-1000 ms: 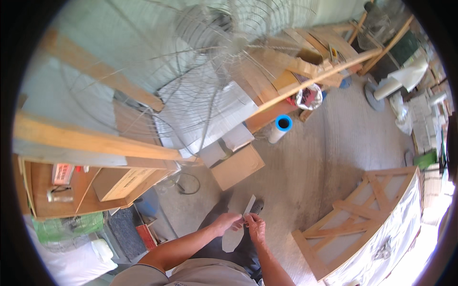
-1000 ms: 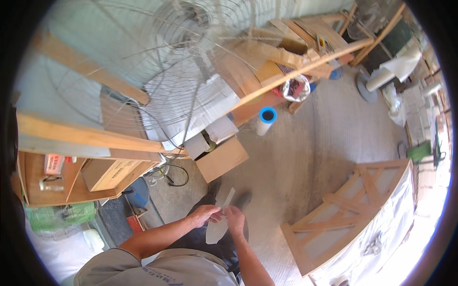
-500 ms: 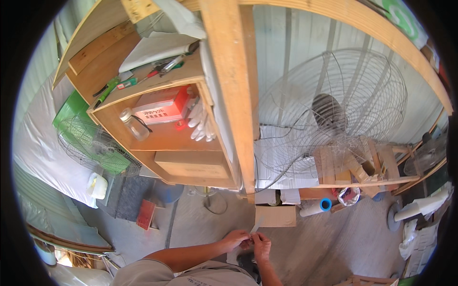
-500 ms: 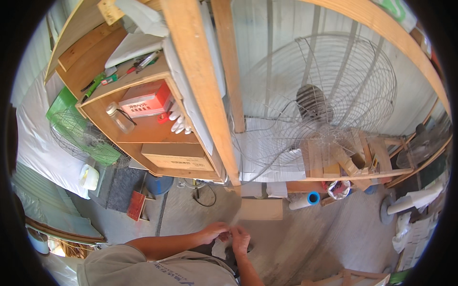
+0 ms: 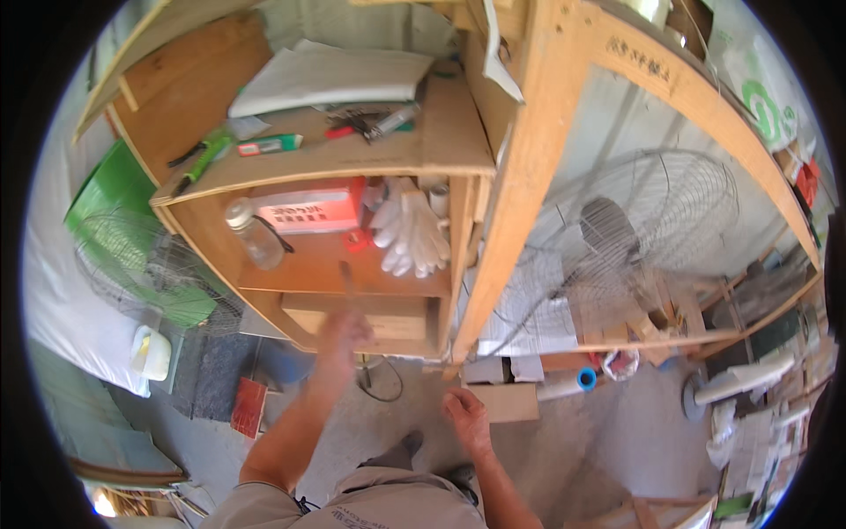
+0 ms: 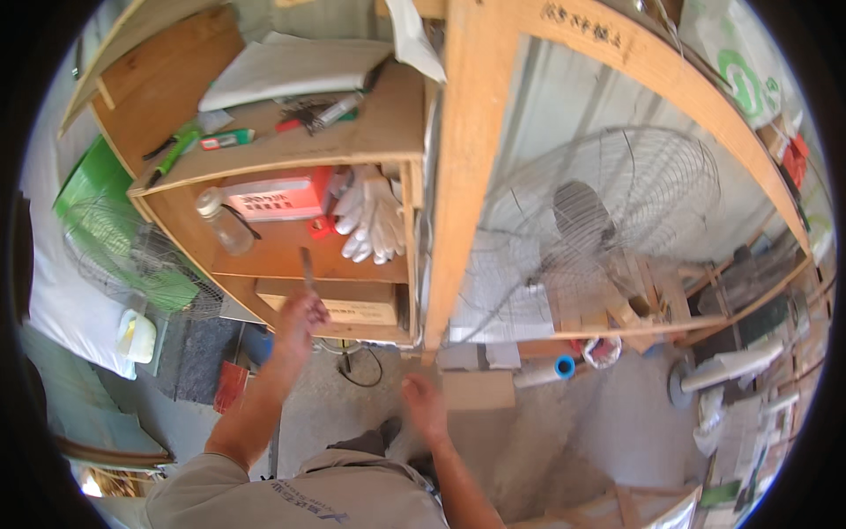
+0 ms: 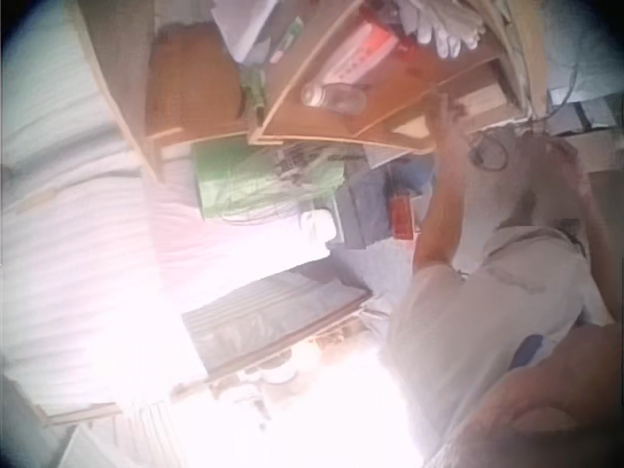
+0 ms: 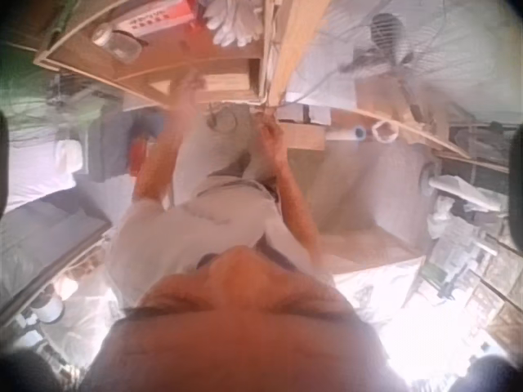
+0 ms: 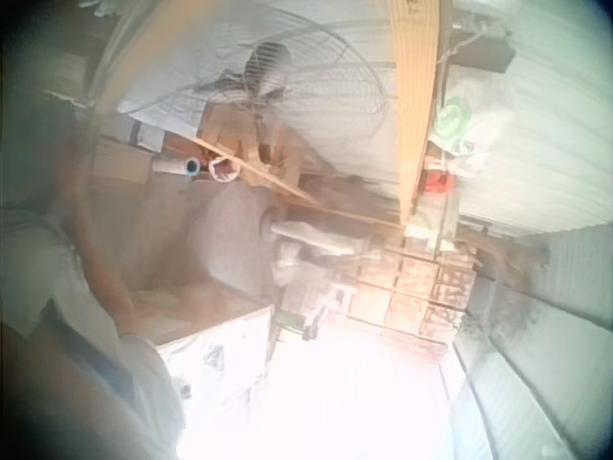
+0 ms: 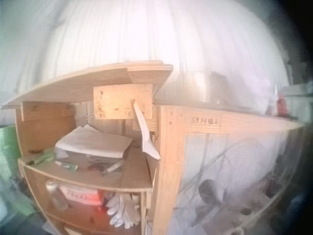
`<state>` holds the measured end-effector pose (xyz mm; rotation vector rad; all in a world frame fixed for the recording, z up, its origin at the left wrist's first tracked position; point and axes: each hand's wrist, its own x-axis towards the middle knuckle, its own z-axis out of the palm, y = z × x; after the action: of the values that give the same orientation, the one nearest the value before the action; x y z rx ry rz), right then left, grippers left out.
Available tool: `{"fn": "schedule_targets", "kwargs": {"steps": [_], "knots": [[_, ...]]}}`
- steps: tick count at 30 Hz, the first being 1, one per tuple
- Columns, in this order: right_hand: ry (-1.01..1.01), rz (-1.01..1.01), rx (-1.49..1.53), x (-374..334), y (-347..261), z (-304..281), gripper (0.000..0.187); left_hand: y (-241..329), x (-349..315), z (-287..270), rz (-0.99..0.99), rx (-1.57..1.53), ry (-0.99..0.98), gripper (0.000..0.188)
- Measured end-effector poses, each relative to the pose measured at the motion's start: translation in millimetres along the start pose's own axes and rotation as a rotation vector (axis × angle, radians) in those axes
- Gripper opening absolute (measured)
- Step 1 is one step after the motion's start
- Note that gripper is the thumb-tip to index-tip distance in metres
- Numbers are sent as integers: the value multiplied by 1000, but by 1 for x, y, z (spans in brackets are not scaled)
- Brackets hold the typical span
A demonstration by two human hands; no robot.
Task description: The person opens a cardboard box, removes a wooden frame, and uses a pneumatic nail gun to fasten the frame onto a plastic-wrapped crate. They then place a pair of gloves on the crate and move the crate slightly.
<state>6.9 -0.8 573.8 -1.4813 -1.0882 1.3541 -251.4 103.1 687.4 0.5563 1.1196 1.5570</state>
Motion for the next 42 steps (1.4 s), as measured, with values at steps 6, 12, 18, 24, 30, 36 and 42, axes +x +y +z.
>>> {"fn": "schedule_targets", "kwargs": {"steps": [6,12,18,24,30,36,42], "knots": [[329,375,-148,-100,160,-63,28,-36,20,-32,-307,244,-207,30],[745,966,186,-302,294,-84,22,-194,-27,-65,-770,815,-542,23],[922,1144,426,-407,327,-56,20,-293,-48,-82,-745,1218,-731,24],[932,916,572,-384,317,-62,27,-360,-49,-78,-451,1606,-889,33],[896,904,596,-380,319,-112,32,-404,-45,-33,-111,1824,-1092,34],[1081,996,693,-406,329,-108,30,-493,-26,47,173,1739,-1234,27],[1073,1225,818,-408,321,-26,30,-595,29,100,858,1869,-1259,38]]}}
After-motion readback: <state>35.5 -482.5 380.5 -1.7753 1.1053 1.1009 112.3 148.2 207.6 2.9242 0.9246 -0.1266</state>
